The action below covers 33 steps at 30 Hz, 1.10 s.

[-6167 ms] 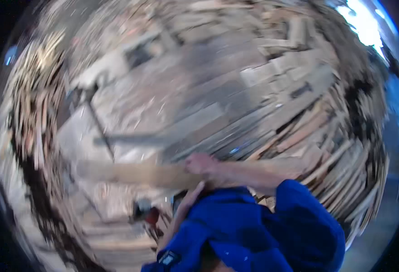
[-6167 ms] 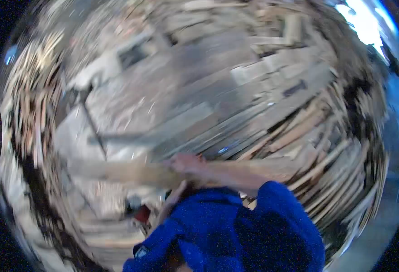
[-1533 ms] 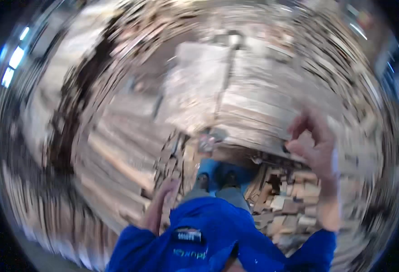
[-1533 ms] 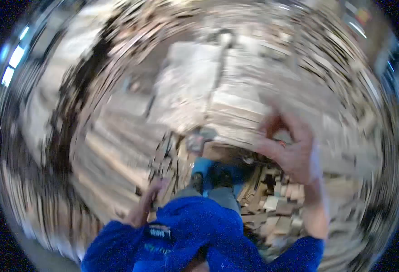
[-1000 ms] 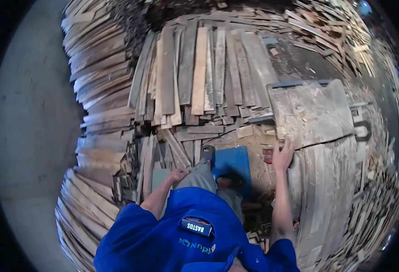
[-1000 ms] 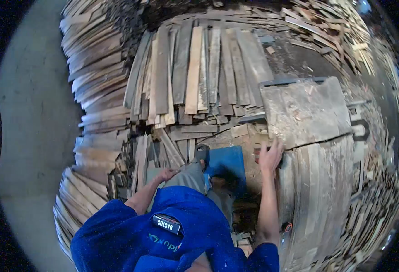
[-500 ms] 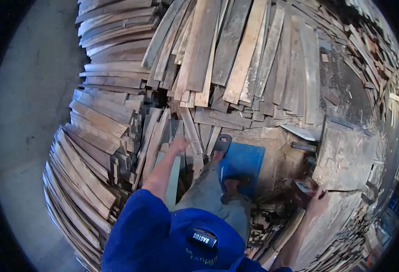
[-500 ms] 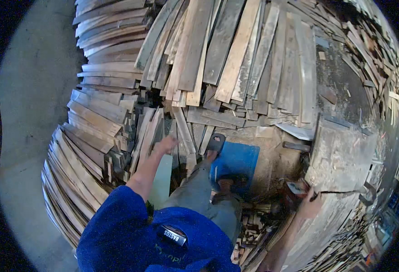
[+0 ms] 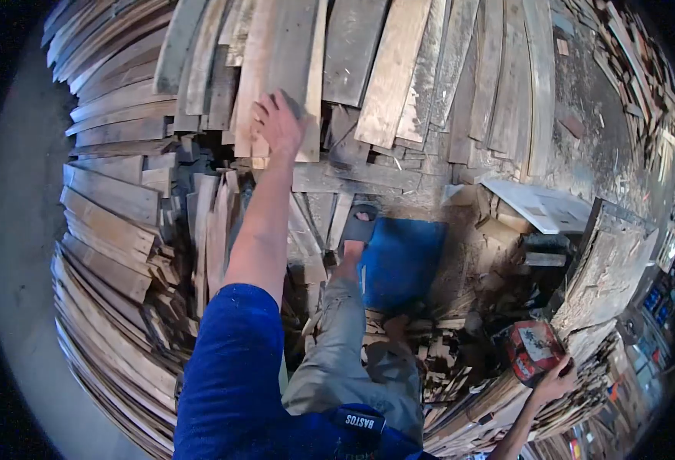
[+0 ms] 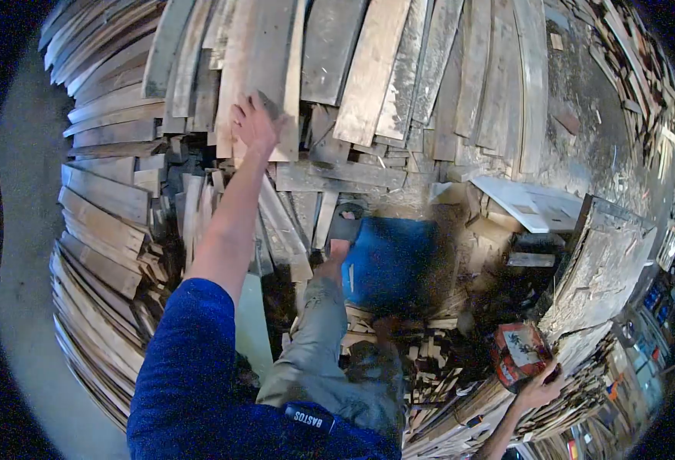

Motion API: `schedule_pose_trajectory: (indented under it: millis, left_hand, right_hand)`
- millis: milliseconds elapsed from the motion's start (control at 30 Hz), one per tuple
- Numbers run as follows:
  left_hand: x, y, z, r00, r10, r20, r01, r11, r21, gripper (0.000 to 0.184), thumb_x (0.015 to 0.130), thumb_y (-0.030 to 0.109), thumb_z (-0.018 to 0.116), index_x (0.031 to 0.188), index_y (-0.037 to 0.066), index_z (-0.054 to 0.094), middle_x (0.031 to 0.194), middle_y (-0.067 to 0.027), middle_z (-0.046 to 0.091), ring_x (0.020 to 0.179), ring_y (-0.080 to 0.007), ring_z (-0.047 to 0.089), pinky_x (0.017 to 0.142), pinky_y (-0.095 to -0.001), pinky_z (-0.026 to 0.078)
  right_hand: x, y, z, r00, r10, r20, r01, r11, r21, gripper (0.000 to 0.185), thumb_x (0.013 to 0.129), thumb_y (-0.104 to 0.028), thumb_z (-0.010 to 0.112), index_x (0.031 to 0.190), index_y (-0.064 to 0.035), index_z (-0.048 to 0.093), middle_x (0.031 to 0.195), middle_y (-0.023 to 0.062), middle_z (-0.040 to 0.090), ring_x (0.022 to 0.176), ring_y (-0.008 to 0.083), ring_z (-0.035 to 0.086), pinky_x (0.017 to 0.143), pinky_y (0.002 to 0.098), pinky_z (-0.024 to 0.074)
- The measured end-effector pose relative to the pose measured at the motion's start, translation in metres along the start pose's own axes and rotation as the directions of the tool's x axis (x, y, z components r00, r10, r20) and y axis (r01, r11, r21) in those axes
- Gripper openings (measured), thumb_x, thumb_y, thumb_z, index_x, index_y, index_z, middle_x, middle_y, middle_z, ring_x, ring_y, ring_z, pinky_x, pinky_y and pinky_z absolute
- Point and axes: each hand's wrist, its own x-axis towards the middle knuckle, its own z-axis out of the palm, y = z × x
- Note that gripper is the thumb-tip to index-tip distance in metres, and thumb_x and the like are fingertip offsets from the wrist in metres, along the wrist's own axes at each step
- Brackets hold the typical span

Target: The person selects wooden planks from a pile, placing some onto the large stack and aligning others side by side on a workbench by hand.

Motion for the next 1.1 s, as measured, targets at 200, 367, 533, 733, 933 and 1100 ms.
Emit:
schedule_pose_trajectory:
  millis: [200, 367, 533, 733, 933, 1100]
  left_hand:
    - [0.009, 0.001, -0.034, 0.985, 0.007, 0.174, -0.010, 1.000, 0.013, 0.095, 0.073, 0.031, 0.085, 0.149, 0.014, 0.031, 0.149, -0.0210, 0.034, 0.127, -0.0451, 0.041, 0.098, -0.0614, 0.043]
    - [-0.029, 0.032, -0.126, 0.969, 0.116, 0.220, -0.113, 0.993, -0.024, 0.099, 0.070, 0.034, 0.085, 0.150, 0.010, 0.031, 0.145, -0.0228, 0.041, 0.121, -0.0454, 0.050, 0.099, -0.0551, 0.047]
    - [-0.140, 0.053, -0.209, 0.943, 0.191, 0.273, -0.051, 0.893, -0.446, 0.098, 0.067, 0.033, 0.084, 0.146, 0.000, 0.036, 0.138, -0.0275, 0.047, 0.126, -0.0404, 0.050, 0.106, -0.0470, 0.043]
    - [-0.301, 0.061, -0.328, 0.883, 0.281, 0.377, -0.016, 0.819, -0.574, 0.107, 0.066, 0.037, 0.085, 0.148, -0.003, 0.029, 0.139, -0.0284, 0.042, 0.132, -0.0425, 0.042, 0.112, -0.0439, 0.037]
    - [-0.388, 0.055, -0.334, 0.868, 0.328, 0.373, 0.007, 0.742, -0.670, 0.101, 0.070, 0.042, 0.084, 0.145, -0.005, 0.035, 0.130, -0.0271, 0.051, 0.123, -0.0404, 0.051, 0.103, -0.0451, 0.044]
    - [-0.343, 0.041, -0.291, 0.687, 0.334, 0.645, 0.124, 0.821, -0.558, 0.090, 0.080, 0.054, 0.073, 0.145, 0.001, 0.041, 0.138, -0.0269, 0.051, 0.127, -0.0383, 0.053, 0.107, -0.0434, 0.043]
  right_hand:
    - [0.002, -0.016, -0.012, 0.998, 0.064, 0.012, -0.062, 0.990, -0.123, 0.047, 0.096, -0.044, 0.062, 0.108, 0.0006, 0.072, 0.101, 0.0183, 0.071, 0.094, 0.0364, 0.064, 0.084, 0.0446, 0.0500]
    - [-0.004, -0.014, -0.006, 0.995, 0.061, -0.075, -0.061, 0.998, -0.006, 0.053, 0.094, -0.050, 0.062, 0.104, 0.0012, 0.070, 0.101, 0.0200, 0.069, 0.091, 0.0393, 0.062, 0.081, 0.0475, 0.0485]
    - [0.007, -0.016, -0.005, 0.995, 0.099, -0.012, -0.098, 0.994, 0.053, 0.049, 0.093, -0.047, 0.065, 0.104, 0.0013, 0.068, 0.097, 0.0213, 0.067, 0.093, 0.0392, 0.061, 0.082, 0.0470, 0.0487]
    - [-0.036, -0.154, -0.057, 0.692, -0.478, 0.541, -0.381, 0.395, 0.836, 0.044, 0.098, -0.036, 0.059, 0.122, 0.0004, 0.062, 0.117, 0.0169, 0.066, 0.106, 0.0319, 0.063, 0.090, 0.0399, 0.0507]
    - [-0.074, -0.317, -0.125, 0.222, -0.738, 0.637, -0.700, 0.334, 0.631, 0.053, 0.092, -0.042, 0.068, 0.124, 0.0002, 0.063, 0.105, 0.0107, 0.071, 0.090, 0.0219, 0.069, 0.075, 0.0351, 0.0554]
    - [-0.080, -0.291, -0.036, 0.344, -0.493, 0.799, -0.612, 0.528, 0.589, 0.050, 0.090, -0.046, 0.066, 0.100, 0.0027, 0.069, 0.084, 0.0129, 0.071, 0.076, 0.0188, 0.069, 0.070, 0.0377, 0.0535]
